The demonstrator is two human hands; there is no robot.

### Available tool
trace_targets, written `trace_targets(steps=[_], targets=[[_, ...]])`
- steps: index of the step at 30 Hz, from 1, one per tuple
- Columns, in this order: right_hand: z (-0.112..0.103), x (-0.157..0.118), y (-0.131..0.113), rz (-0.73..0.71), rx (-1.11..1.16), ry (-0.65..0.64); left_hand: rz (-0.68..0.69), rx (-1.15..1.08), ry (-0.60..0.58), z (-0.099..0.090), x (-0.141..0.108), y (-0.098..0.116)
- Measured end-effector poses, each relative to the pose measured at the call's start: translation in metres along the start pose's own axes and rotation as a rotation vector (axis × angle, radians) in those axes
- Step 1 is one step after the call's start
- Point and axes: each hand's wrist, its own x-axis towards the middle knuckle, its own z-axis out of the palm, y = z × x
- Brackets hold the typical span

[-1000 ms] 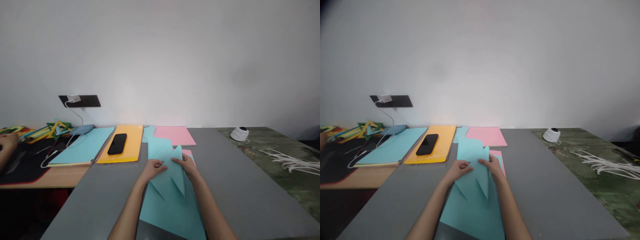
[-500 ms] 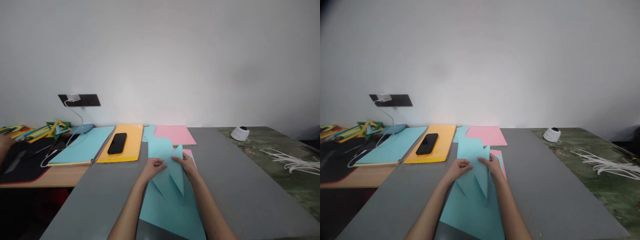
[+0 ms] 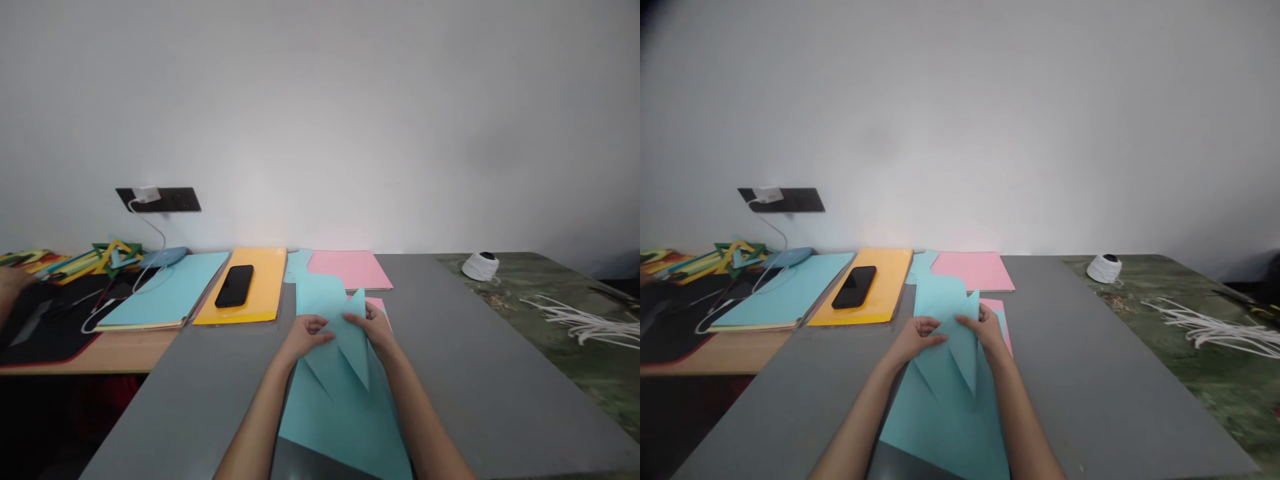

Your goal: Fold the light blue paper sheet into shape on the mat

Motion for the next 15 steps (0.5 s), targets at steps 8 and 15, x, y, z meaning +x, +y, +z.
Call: trace_targets(steps=[8, 15], targets=[[0.0014, -0.0009, -0.0013, -0.013, -0.011, 0.029, 0.007, -0.021, -0.052, -0.0007, 0.0012, 0.0003], [0.0020, -0.0055, -0.0054, -0.025, -0.027, -0.004, 0.021, -0.066, -0.047, 0.0015, -0.0005, 0.0019]])
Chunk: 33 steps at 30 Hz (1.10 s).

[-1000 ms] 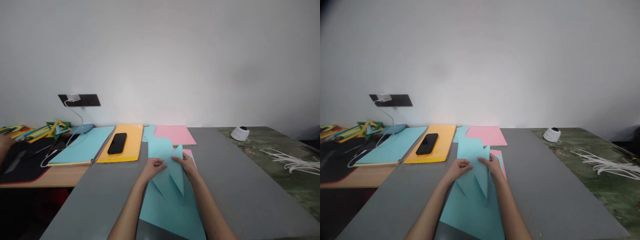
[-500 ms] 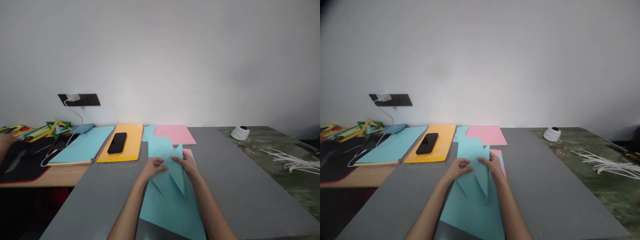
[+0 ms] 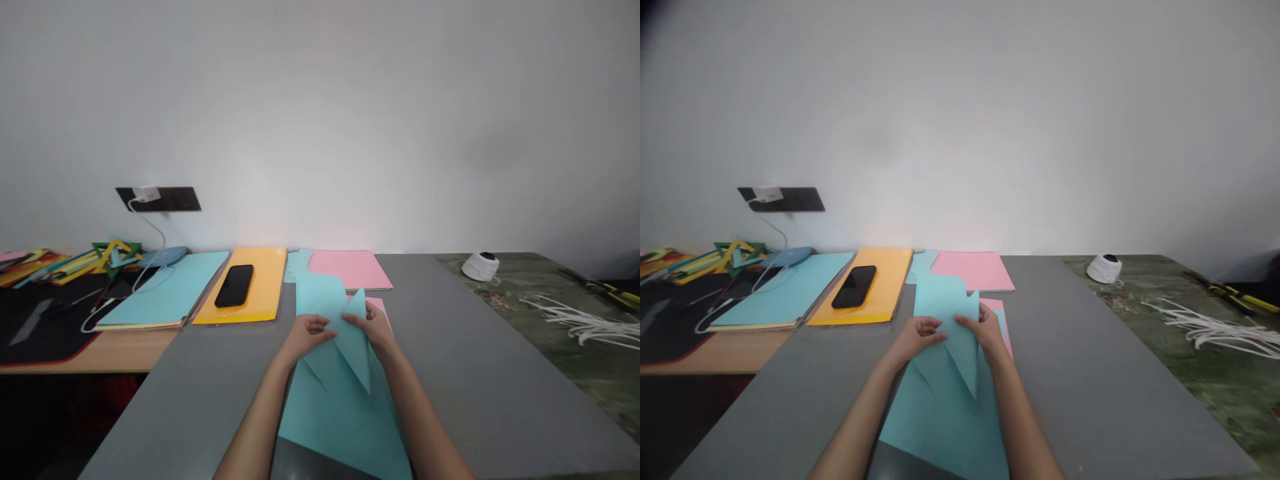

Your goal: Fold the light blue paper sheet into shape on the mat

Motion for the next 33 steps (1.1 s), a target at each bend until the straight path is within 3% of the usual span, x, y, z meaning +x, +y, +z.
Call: trace_targets(steps=[10, 16, 26, 33], targets=[[-0.010, 0.005, -0.001, -0.044, 0.100, -0.014, -0.006, -0.026, 0.002, 0.000, 0.001, -0.003], [-0.018, 0.009, 0.000, -0.069, 0.065, 0.148, 0.017, -0.061, -0.043, 0.000, 0.000, -0.003], [-0.022, 0.009, -0.003, -0.037, 0.165, 0.189, 0.006, -0.106, -0.125, 0.002, -0.002, 0.002], [-0.019, 0.008, -0.003, -0.042, 0.211, 0.220, 0.009, -0.025, -0.069, 0.008, -0.004, 0.009]])
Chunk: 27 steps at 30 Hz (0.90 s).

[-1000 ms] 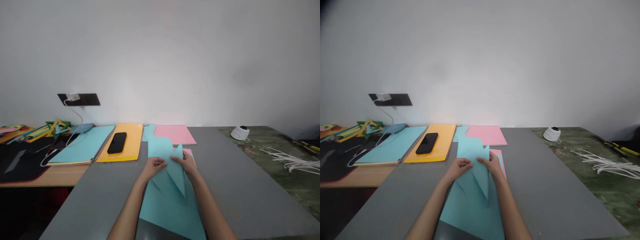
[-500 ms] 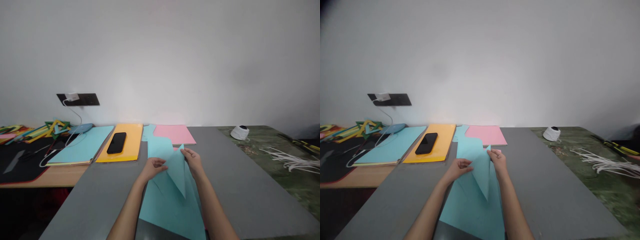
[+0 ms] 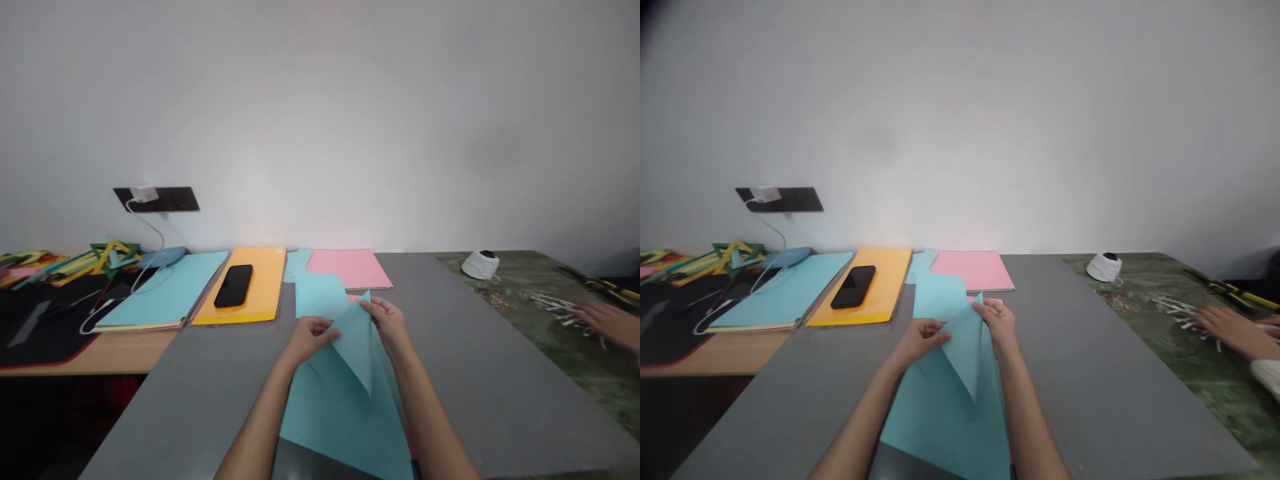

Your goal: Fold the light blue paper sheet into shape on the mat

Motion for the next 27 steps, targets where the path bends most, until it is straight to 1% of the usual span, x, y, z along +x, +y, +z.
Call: trace_targets(steps=[4, 8, 14, 22, 27], targets=[[0.0003, 0.0005, 0.0022, -0.006, 0.009, 0.030, -0.004, 0.076, 0.030, 0.0014, -0.0005, 0.0021], [0.0006, 0.0012, 0.0026, -0.008, 0.026, 0.035, 0.007, 0.094, 0.028, -0.0001, -0.0019, 0.0056], [0.0005, 0.0017, 0.0032, -0.018, 0.012, 0.006, 0.022, 0.122, -0.005, -0.0025, -0.0026, 0.0066], [-0.0007, 0.0027, 0.0034, -0.021, 0.032, 0.025, 0.035, 0.133, -0.060, -0.0065, -0.0016, 0.0015], [-0.0010, 0.0031, 0.0032, -0.012, 0.047, 0.012, 0.055, 0.141, -0.050, -0.0057, -0.0004, 0.0024]])
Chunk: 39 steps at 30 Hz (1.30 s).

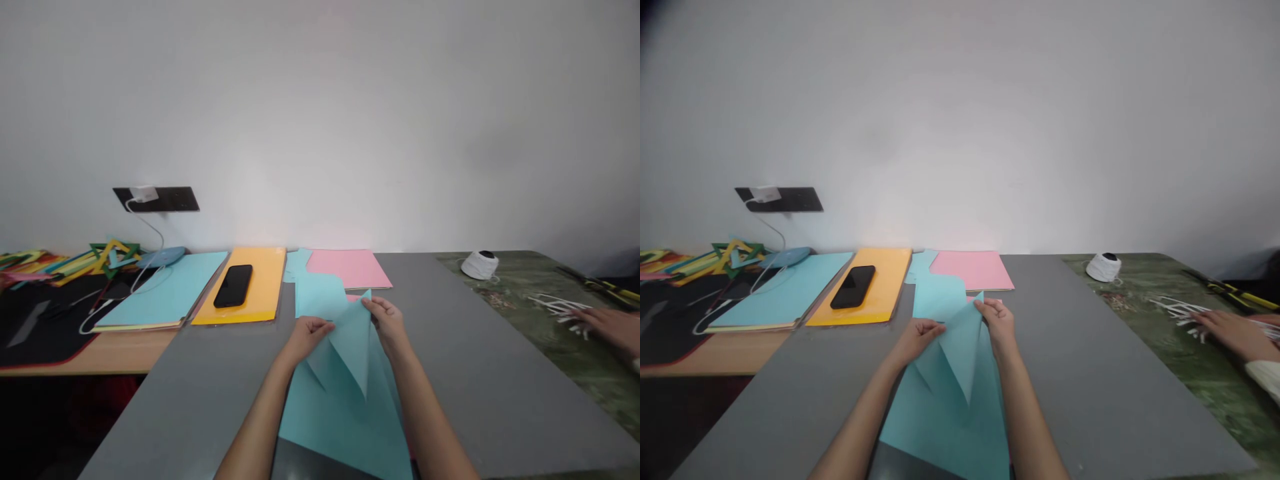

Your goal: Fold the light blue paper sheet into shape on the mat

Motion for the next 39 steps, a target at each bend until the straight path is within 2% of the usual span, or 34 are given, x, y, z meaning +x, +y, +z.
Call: trace_targets(steps=[7, 12, 17, 24, 33, 39], targets=[[0.001, -0.003, -0.004, 0.020, -0.033, -0.083, -0.025, 0.017, -0.033, 0.000, -0.001, 0.002], [0.001, -0.003, -0.005, -0.030, -0.065, -0.063, -0.015, 0.001, -0.030, 0.000, -0.004, 0.006], [0.001, -0.002, -0.004, -0.065, -0.018, -0.028, -0.010, 0.004, 0.008, 0.001, -0.004, 0.008], [0.004, -0.008, -0.010, -0.090, -0.022, -0.058, 0.044, 0.006, 0.069, 0.002, -0.003, 0.004], [0.005, -0.008, -0.009, -0.139, -0.178, -0.047, 0.014, 0.001, 0.015, 0.004, -0.004, 0.004], [0.005, -0.008, -0.011, -0.109, -0.156, -0.103, -0.001, -0.028, 0.006, 0.001, -0.004, 0.005]])
